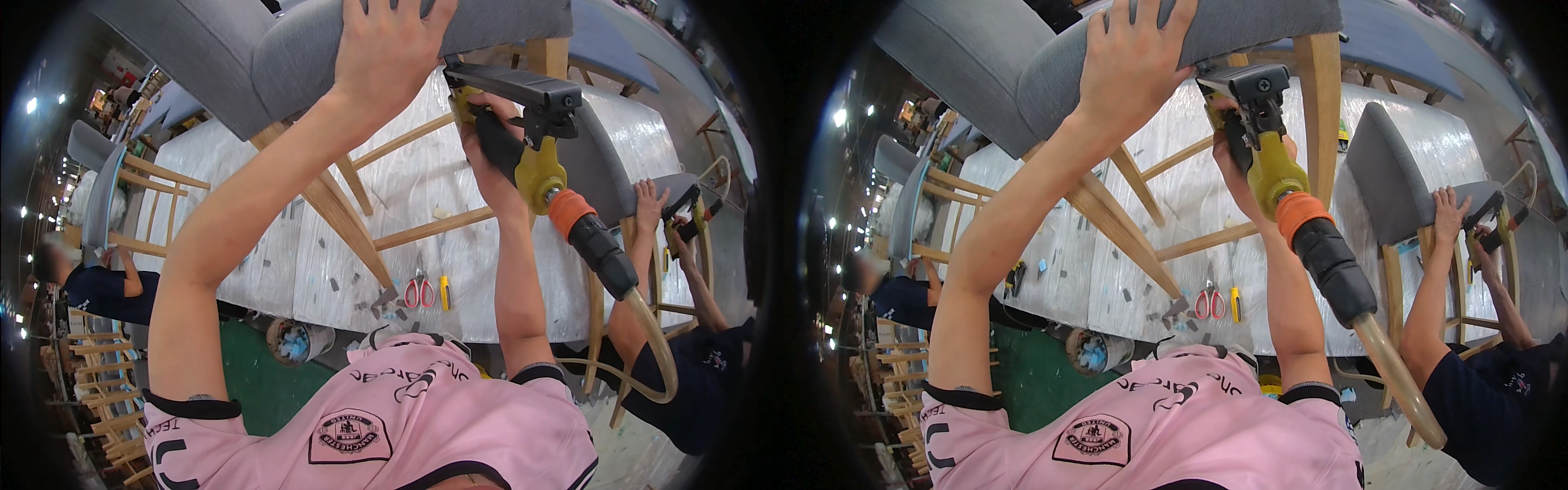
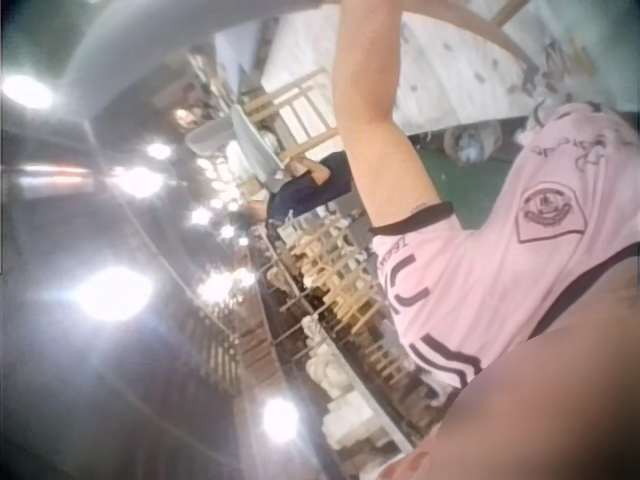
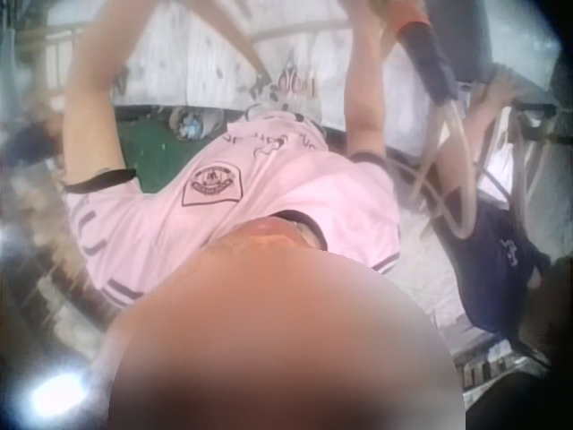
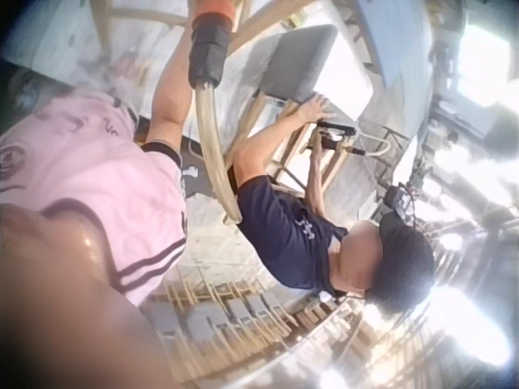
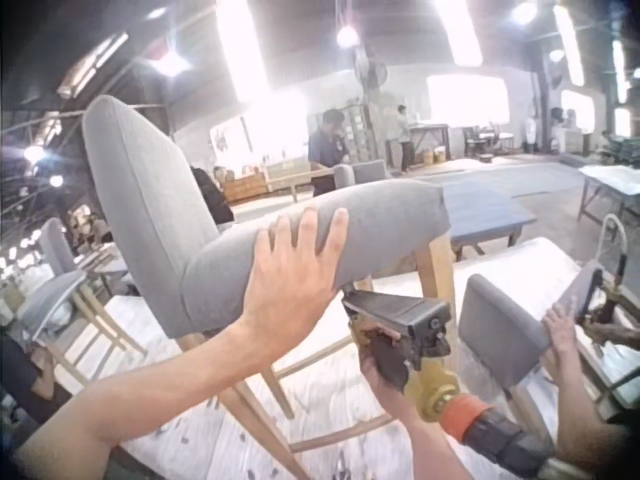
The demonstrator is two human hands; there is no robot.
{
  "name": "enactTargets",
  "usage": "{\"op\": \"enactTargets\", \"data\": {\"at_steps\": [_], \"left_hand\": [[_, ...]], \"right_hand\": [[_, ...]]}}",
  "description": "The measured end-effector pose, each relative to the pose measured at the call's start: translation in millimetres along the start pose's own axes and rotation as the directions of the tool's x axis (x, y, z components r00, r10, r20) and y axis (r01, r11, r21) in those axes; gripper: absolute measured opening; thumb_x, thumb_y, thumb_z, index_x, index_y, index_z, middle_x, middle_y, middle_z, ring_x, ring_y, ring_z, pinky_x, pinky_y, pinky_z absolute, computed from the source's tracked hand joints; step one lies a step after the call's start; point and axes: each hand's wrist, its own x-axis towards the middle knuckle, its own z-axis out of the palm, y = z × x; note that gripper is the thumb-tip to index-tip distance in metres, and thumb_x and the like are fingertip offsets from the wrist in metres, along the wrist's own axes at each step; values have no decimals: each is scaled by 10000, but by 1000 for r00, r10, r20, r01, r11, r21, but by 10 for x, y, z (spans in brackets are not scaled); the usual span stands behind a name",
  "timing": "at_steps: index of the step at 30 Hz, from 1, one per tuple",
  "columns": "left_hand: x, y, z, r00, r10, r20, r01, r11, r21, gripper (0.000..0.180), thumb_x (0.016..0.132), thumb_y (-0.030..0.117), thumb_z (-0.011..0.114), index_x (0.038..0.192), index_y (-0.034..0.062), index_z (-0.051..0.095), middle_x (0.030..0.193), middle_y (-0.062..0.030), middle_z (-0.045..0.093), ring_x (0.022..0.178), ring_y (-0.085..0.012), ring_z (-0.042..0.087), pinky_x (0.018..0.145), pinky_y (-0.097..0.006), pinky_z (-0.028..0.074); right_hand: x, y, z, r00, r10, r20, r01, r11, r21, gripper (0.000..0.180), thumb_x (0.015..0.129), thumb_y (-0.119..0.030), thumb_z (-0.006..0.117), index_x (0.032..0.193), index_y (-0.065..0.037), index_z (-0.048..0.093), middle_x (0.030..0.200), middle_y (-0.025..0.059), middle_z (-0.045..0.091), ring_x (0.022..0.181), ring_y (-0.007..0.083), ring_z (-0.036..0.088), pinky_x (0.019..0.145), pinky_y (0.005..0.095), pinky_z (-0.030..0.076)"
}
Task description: The person upholsters a wooden chair by stretching gray fabric over the seat, trimming excess with scissors, tucking edges with a flat tool, and securing the fabric using a pneumatic staple gun. The process is repeated around the seat perimeter.
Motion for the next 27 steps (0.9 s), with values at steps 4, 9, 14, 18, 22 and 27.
{"op": "enactTargets", "data": {"at_steps": [4, 9, 14, 18, 22, 27], "left_hand": [[-19, 16, -1, 1000, 7, -26, -6, 1000, 30, 669, 874, 232, 651, 1485, 35, 465, 1276, -217, 562, 1035, -369, 572, 877, -515, 477], [-22, 77, -41, 999, 1, -41, 3, 995, 96, 604, 905, 191, 595, 1481, 51, 479, 1278, -211, 570, 1027, -368, 584, 881, -519, 487], [-37, 94, -68, 999, -9, -46, 13, 997, 70, 580, 917, 173, 575, 1479, 61, 484, 1271, -209, 578, 1049, -372, 593, 906, -535, 495], [-88, 124, -49, 997, -17, -69, 23, 996, 88, 582, 916, 167, 574, 1481, 61, 481, 1284, -215, 571, 1048, -375, 600, 910, -549, 494], [-101, -7, -104, 994, 63, 94, -71, 994, 88, 735, 892, 227, 636, 1548, 11, 383, 1359, -274, 537, 1107, -420, 603, 960, -567, 486], [294, -794, -255, 836, -135, 532, 456, 712, -535, 1254, 824, 706, 678, 1587, -127, 134, 1608, -386, 255, 1465, -464, 384, 1202, -419, 347]], "right_hand": [[-17, -56, 37, 997, 61, -50, -51, 982, 183, 364, 856, 14, 675, 1202, -98, 682, 1020, 83, 719, 907, 108, 661, 775, 287, 547], [-68, -1, 48, 996, 4, -91, 4, 996, 92, 339, 853, 19, 673, 1176, -84, 663, 995, 71, 713, 885, 127, 662, 788, 300, 545], [-130, -90, 19, 999, 8, -51, -8, 1000, 17, 343, 829, 1, 698, 1159, -77, 647, 948, 63, 716, 828, 141, 669, 782, 303, 546], [-160, -172, 91, 1000, 1, -13, -2, 998, -57, 342, 829, 11, 713, 1152, -72, 640, 989, 62, 697, 889, 165, 677, 824, 306, 536], [-168, -223, 163, 998, 55, -17, -55, 998, 9, 334, 870, 24, 698, 1177, -95, 641, 1136, 52, 662, 1065, 168, 630, 965, 329, 494], [-103, -146, 51, 999, 34, 13, -32, 986, -161, 364, 897, 3, 680, 1240, -105, 622, 1193, 55, 657, 1151, 187, 623, 1051, 350, 456]]}}
